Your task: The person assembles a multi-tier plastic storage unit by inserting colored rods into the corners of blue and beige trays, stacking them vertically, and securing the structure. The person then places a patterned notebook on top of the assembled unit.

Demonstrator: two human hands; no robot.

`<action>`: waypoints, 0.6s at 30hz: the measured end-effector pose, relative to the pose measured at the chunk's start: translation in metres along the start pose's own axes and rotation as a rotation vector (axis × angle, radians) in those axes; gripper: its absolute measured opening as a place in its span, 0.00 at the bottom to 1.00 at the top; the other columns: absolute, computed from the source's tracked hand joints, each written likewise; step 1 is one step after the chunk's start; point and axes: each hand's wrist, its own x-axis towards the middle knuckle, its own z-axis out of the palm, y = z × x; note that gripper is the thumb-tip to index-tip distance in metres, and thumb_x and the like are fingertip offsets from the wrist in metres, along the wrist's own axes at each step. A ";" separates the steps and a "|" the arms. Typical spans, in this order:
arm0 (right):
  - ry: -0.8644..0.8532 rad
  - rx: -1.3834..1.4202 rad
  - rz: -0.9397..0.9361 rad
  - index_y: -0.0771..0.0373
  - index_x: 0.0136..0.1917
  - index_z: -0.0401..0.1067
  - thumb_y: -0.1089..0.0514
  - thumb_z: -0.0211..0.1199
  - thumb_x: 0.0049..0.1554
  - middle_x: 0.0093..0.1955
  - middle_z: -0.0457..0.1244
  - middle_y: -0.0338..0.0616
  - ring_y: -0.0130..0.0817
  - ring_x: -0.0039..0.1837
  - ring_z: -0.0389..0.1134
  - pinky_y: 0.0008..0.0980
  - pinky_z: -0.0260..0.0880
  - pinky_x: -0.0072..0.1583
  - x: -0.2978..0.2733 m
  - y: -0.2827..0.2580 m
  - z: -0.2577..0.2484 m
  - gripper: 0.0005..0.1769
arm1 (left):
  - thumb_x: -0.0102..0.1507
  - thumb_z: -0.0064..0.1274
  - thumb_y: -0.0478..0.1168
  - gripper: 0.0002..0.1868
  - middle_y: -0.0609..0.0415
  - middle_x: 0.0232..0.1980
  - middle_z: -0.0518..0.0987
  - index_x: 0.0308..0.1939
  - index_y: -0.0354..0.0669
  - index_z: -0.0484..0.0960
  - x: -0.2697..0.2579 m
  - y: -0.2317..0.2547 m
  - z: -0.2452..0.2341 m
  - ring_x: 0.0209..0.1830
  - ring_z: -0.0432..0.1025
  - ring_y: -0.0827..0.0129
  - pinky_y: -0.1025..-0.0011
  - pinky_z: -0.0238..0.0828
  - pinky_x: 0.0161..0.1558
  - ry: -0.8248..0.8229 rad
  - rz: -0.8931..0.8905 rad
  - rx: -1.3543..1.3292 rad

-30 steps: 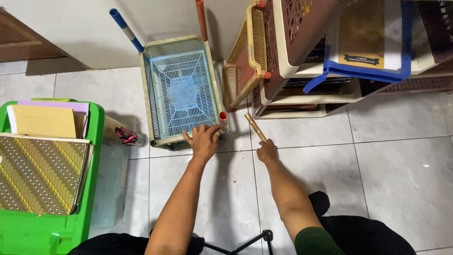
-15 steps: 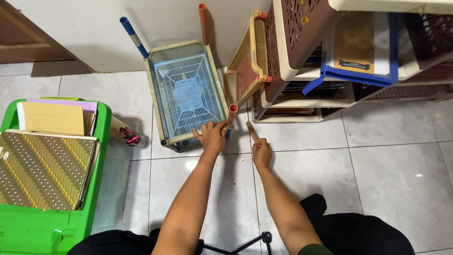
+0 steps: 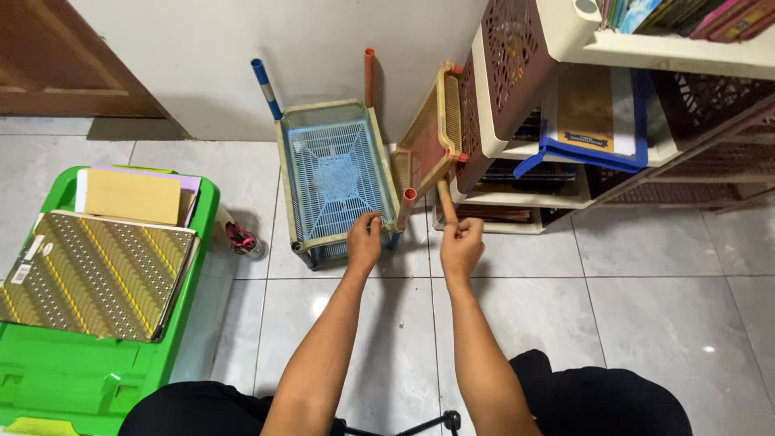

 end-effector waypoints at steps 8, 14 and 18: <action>-0.034 0.315 -0.020 0.64 0.46 0.58 0.61 0.58 0.65 0.31 0.59 0.43 0.30 0.32 0.60 0.32 0.58 0.34 -0.012 -0.050 -0.021 0.11 | 0.70 0.48 0.47 0.16 0.50 0.43 0.86 0.48 0.39 0.85 0.000 0.062 -0.020 0.45 0.79 0.62 0.66 0.73 0.50 -0.031 -0.041 -0.105; -0.322 0.671 -0.063 0.61 0.50 0.57 0.59 0.54 0.67 0.38 0.67 0.40 0.22 0.38 0.67 0.21 0.66 0.41 -0.021 -0.079 0.009 0.07 | 0.71 0.48 0.51 0.21 0.55 0.42 0.85 0.54 0.36 0.82 0.022 0.100 -0.039 0.45 0.78 0.73 0.71 0.74 0.50 -0.192 0.110 -0.412; -0.512 0.633 -0.169 0.63 0.51 0.60 0.59 0.57 0.67 0.46 0.68 0.42 0.21 0.47 0.68 0.20 0.69 0.48 -0.036 -0.087 0.026 0.08 | 0.70 0.52 0.47 0.21 0.54 0.44 0.83 0.55 0.31 0.81 0.032 0.113 -0.062 0.46 0.75 0.73 0.70 0.73 0.50 -0.271 0.152 -0.544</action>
